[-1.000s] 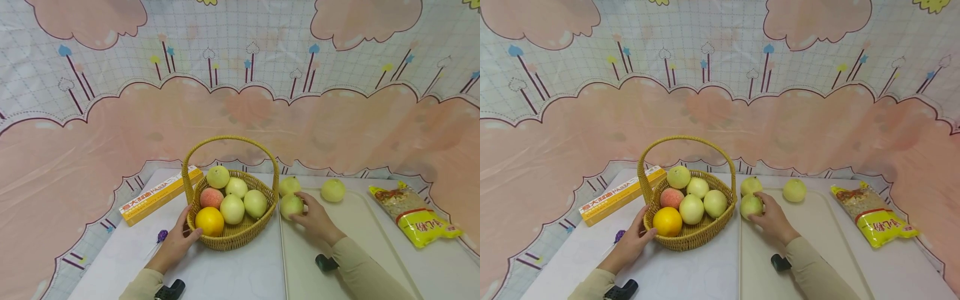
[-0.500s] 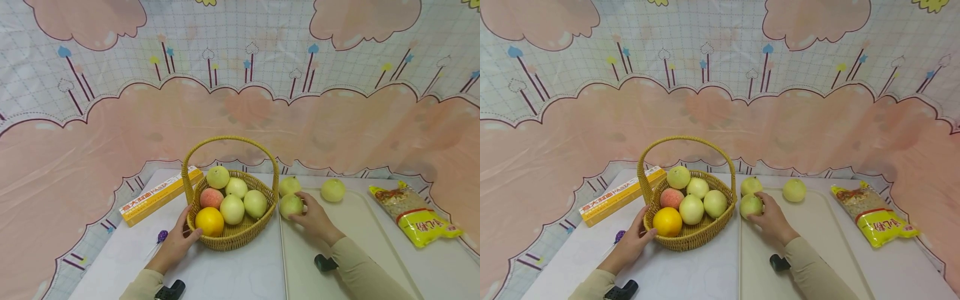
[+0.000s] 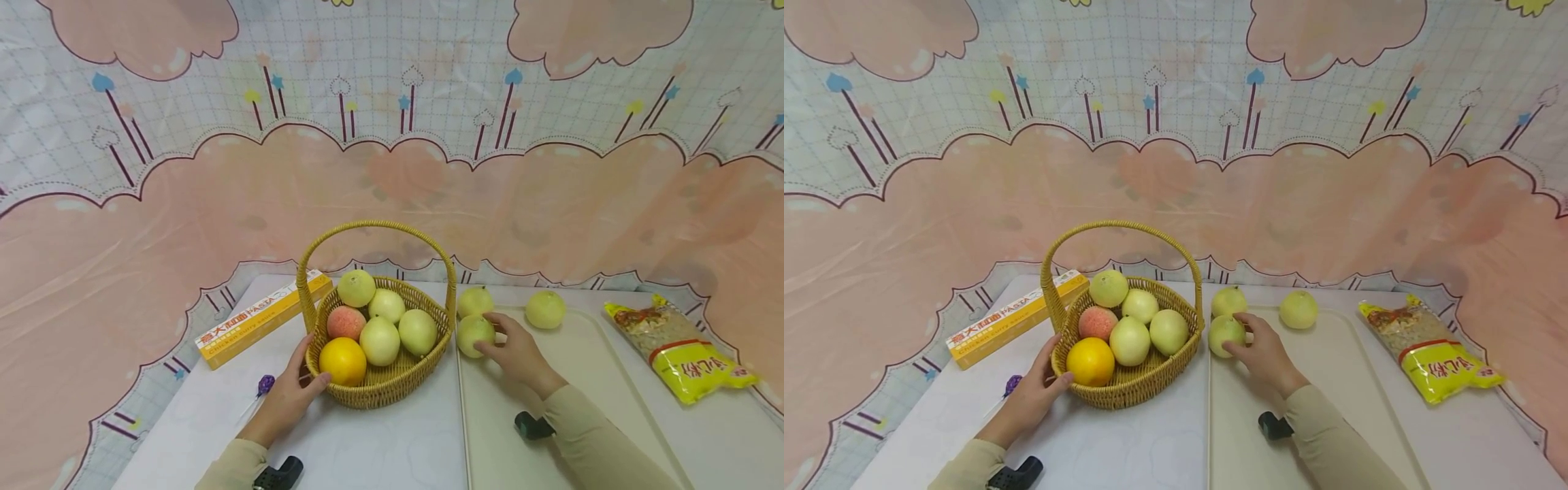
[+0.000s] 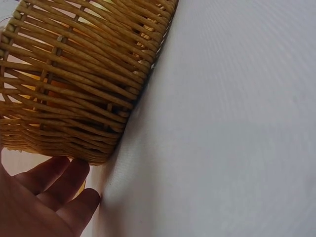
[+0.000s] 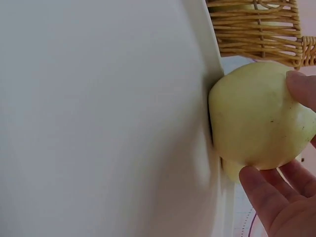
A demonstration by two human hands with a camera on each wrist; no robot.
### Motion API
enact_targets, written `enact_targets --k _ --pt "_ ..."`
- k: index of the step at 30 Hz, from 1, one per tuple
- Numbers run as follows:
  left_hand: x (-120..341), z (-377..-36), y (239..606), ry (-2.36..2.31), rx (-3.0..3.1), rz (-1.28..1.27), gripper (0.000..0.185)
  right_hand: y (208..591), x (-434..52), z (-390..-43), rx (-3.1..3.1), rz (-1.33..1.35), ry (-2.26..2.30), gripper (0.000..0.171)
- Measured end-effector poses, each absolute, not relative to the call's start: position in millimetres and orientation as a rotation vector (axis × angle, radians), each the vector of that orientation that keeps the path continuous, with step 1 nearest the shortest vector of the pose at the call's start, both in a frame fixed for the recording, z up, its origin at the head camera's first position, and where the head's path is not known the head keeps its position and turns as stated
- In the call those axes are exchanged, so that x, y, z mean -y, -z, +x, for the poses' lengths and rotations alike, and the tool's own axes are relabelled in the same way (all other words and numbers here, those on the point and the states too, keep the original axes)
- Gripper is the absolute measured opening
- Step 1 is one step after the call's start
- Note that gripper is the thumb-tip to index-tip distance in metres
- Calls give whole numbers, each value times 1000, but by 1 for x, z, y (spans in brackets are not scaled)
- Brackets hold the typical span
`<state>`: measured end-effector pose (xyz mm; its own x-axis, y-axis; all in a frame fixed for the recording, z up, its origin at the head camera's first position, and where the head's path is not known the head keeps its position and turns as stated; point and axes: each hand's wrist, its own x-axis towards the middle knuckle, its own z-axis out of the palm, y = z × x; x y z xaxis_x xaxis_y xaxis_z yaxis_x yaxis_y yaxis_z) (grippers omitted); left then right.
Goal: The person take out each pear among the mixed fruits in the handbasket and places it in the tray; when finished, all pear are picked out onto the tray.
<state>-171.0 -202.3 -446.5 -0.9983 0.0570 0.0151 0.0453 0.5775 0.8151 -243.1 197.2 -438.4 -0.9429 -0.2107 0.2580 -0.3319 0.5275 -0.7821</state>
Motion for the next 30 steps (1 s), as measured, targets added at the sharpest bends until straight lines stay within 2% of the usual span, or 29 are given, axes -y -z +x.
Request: enact_targets --k 14,25,30 --pt "201 -170 448 -1427 -2765 62 80 435 -199 -240 2647 487 -1302 66" --pt "202 -171 447 -1425 -2779 74 80 407 -196 -227 2589 541 -1326 69" --pt "202 -171 447 -1421 -2782 69 79 394 -182 -217 2514 637 -1338 66"
